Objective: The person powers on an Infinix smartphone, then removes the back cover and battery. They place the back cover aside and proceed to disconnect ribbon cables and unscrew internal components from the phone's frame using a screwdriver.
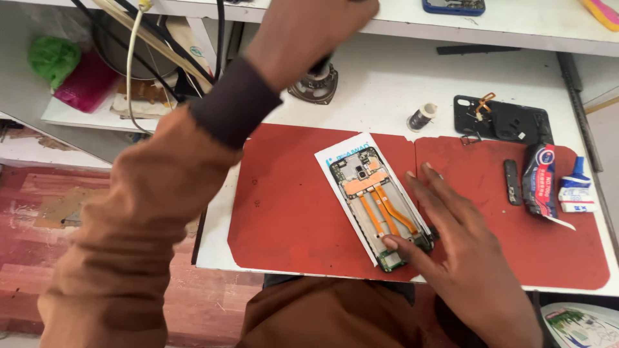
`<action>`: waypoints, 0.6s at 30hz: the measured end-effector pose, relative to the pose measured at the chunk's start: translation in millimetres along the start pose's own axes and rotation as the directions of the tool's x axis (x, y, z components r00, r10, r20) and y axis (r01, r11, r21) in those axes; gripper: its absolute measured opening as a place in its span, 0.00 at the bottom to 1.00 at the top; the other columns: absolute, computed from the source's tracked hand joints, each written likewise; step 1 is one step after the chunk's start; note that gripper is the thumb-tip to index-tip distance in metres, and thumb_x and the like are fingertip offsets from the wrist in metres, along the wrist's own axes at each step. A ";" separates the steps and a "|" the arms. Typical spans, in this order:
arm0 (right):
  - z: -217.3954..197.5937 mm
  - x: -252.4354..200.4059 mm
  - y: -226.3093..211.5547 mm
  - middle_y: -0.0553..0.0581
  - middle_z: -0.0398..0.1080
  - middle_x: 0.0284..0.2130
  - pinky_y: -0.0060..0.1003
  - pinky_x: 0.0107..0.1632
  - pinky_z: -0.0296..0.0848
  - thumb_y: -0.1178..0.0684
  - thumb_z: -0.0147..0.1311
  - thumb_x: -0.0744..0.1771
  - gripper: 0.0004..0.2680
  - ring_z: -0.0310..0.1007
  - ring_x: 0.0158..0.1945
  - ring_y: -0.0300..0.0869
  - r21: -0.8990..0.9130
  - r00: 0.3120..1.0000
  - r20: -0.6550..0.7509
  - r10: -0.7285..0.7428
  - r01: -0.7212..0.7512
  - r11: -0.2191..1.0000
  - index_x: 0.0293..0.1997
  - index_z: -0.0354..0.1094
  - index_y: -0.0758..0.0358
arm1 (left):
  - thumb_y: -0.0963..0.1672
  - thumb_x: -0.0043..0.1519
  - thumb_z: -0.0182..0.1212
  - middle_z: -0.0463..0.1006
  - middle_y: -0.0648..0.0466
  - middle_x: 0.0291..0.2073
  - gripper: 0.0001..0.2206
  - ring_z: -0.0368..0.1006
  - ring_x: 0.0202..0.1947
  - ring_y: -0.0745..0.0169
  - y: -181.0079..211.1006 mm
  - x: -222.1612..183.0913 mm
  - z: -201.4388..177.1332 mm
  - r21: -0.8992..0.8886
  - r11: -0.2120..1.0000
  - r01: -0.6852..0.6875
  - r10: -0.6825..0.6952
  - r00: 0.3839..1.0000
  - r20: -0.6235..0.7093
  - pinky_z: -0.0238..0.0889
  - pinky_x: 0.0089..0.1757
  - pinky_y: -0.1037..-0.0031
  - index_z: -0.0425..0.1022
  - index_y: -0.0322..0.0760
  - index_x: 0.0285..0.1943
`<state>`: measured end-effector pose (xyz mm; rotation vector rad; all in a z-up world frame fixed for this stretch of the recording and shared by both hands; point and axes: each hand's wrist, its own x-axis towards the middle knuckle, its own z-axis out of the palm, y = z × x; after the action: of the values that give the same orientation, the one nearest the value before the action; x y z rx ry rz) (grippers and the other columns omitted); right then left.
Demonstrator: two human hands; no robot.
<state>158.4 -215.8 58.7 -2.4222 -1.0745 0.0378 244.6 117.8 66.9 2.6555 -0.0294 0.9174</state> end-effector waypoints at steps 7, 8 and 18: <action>21.0 -3.4 -8.0 0.64 0.62 0.64 0.55 0.65 0.58 0.38 0.62 0.60 0.30 0.59 0.65 0.60 -0.091 0.997 -0.053 -0.052 0.047 0.995 0.68 0.59 0.61 | 0.47 0.66 0.67 0.76 0.48 0.29 0.11 0.73 0.29 0.48 -40.3 7.0 32.2 0.201 0.980 0.016 -0.045 0.989 0.142 0.66 0.34 0.61 0.76 0.35 0.44; 23.1 -2.8 -10.0 0.64 0.63 0.64 0.56 0.66 0.57 0.39 0.62 0.60 0.30 0.61 0.64 0.60 -0.113 0.996 -0.060 -0.059 0.052 0.992 0.67 0.59 0.61 | 0.47 0.66 0.67 0.76 0.48 0.30 0.10 0.73 0.30 0.48 -37.1 5.5 31.5 0.204 0.979 0.012 -0.043 0.988 0.146 0.66 0.34 0.61 0.76 0.35 0.44; 26.0 6.5 -21.2 0.68 0.69 0.55 0.57 0.64 0.59 0.40 0.62 0.61 0.30 0.64 0.58 0.61 -0.135 1.000 -0.029 -0.006 0.002 0.991 0.67 0.58 0.67 | 0.45 0.67 0.66 0.76 0.48 0.33 0.09 0.72 0.33 0.47 -38.4 -5.2 38.1 0.190 0.982 -0.011 -0.011 0.993 0.116 0.65 0.36 0.60 0.75 0.35 0.47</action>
<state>142.6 -188.2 46.3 -2.5319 -1.1012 -0.0741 268.0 141.6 24.1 2.8830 0.0330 0.8003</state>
